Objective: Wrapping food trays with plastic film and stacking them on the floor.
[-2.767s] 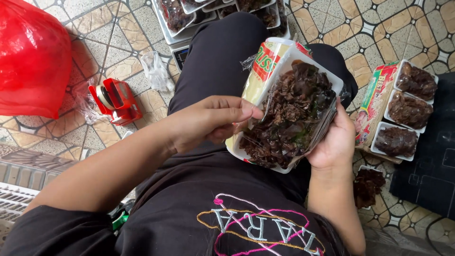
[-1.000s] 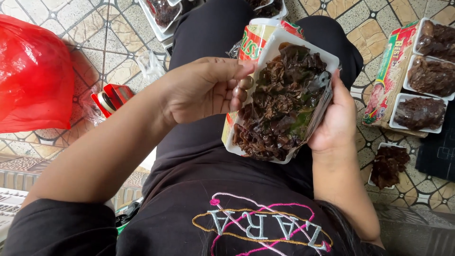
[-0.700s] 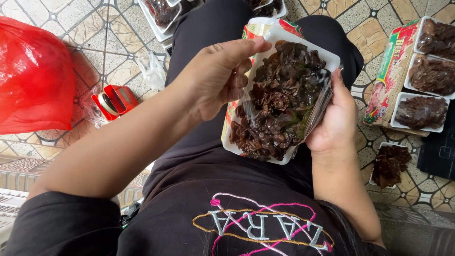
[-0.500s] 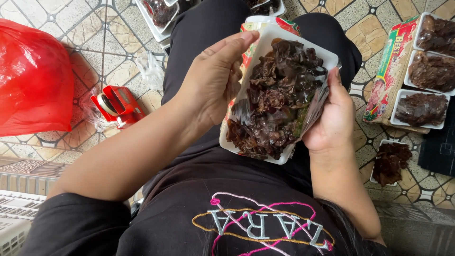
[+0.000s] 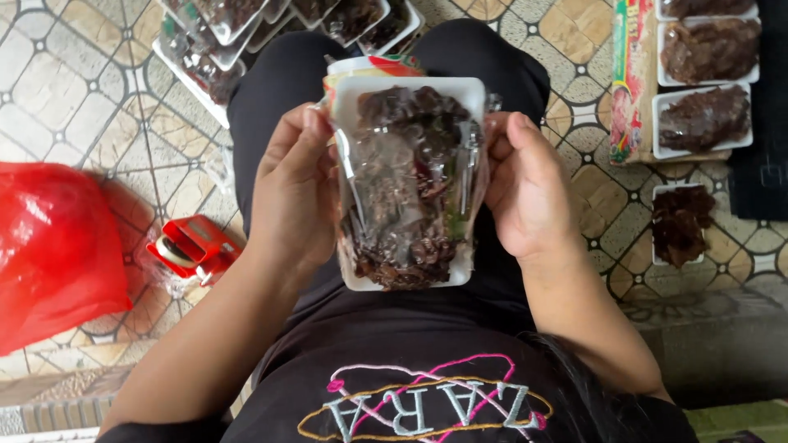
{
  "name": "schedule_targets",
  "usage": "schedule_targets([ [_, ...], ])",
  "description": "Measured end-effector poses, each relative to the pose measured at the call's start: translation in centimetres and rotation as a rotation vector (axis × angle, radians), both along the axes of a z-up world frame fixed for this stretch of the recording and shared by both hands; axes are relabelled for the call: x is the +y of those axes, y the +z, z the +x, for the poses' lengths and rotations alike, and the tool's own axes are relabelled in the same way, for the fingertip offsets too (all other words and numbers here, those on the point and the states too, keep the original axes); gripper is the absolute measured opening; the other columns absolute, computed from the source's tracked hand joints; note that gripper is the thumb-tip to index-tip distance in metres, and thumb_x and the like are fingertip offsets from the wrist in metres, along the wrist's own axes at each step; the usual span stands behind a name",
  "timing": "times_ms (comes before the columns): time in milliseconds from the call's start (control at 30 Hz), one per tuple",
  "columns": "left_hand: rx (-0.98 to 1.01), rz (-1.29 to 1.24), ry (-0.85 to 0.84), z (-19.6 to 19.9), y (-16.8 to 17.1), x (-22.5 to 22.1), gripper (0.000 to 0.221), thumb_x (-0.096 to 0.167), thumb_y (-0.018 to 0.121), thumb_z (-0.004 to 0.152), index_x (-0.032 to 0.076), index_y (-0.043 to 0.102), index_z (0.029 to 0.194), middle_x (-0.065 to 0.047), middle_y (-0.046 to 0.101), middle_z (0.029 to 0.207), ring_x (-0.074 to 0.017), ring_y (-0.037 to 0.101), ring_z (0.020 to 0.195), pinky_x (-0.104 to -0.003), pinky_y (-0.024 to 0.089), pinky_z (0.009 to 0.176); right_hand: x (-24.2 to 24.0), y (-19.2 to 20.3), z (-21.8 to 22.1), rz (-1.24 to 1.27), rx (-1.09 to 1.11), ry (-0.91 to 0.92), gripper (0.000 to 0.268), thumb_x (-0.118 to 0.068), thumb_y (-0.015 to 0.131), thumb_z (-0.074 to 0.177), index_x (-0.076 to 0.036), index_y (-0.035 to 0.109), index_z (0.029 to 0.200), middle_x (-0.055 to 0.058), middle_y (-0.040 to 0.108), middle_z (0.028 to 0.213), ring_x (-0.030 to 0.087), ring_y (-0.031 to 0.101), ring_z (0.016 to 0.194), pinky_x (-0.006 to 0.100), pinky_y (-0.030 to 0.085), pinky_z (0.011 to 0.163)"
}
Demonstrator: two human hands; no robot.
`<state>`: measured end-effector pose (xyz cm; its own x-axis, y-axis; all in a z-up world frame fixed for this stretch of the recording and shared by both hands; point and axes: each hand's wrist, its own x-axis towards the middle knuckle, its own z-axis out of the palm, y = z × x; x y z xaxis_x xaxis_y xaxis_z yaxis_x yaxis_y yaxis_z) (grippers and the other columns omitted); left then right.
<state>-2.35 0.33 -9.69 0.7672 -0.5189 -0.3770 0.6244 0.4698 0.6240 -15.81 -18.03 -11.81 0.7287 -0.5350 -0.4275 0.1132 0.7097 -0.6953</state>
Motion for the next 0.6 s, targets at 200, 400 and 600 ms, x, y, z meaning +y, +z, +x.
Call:
schedule_targets([
  [200, -0.076, 0.210, 0.020, -0.2, 0.7, -0.1, 0.015, 0.026, 0.063, 0.103, 0.011, 0.062, 0.106, 0.001, 0.063, 0.076, -0.0084, 0.066, 0.070, -0.018, 0.050, 0.065, -0.4, -0.1, 0.2, -0.315, 0.139, -0.014, 0.016, -0.032, 0.066, 0.098, -0.017, 0.060, 0.099, 0.001, 0.062, 0.077, 0.014, 0.068, 0.068, 0.027, 0.061, 0.056],
  [400, -0.111, 0.229, 0.045, -0.1, 0.3, -0.1, 0.014, 0.025, 0.061, 0.105, 0.011, 0.062, 0.107, 0.004, 0.061, 0.076, -0.0068, 0.065, 0.071, -0.018, 0.051, 0.068, -0.6, 0.4, -1.3, -0.659, 0.215, 0.112, 0.020, -0.024, 0.068, 0.098, -0.009, 0.070, 0.085, 0.003, 0.058, 0.071, 0.011, 0.057, 0.067, 0.027, 0.058, 0.057],
  [600, -0.127, 0.209, 0.060, -0.6, 1.1, -0.6, 0.014, 0.024, 0.061, 0.104, 0.010, 0.062, 0.107, 0.003, 0.064, 0.078, -0.0078, 0.067, 0.075, -0.018, 0.053, 0.070, -0.9, 0.1, -1.9, -0.602, 0.245, 0.184, 0.021, -0.027, 0.069, 0.097, -0.009, 0.075, 0.088, 0.007, 0.066, 0.073, 0.013, 0.060, 0.066, 0.027, 0.058, 0.058],
])
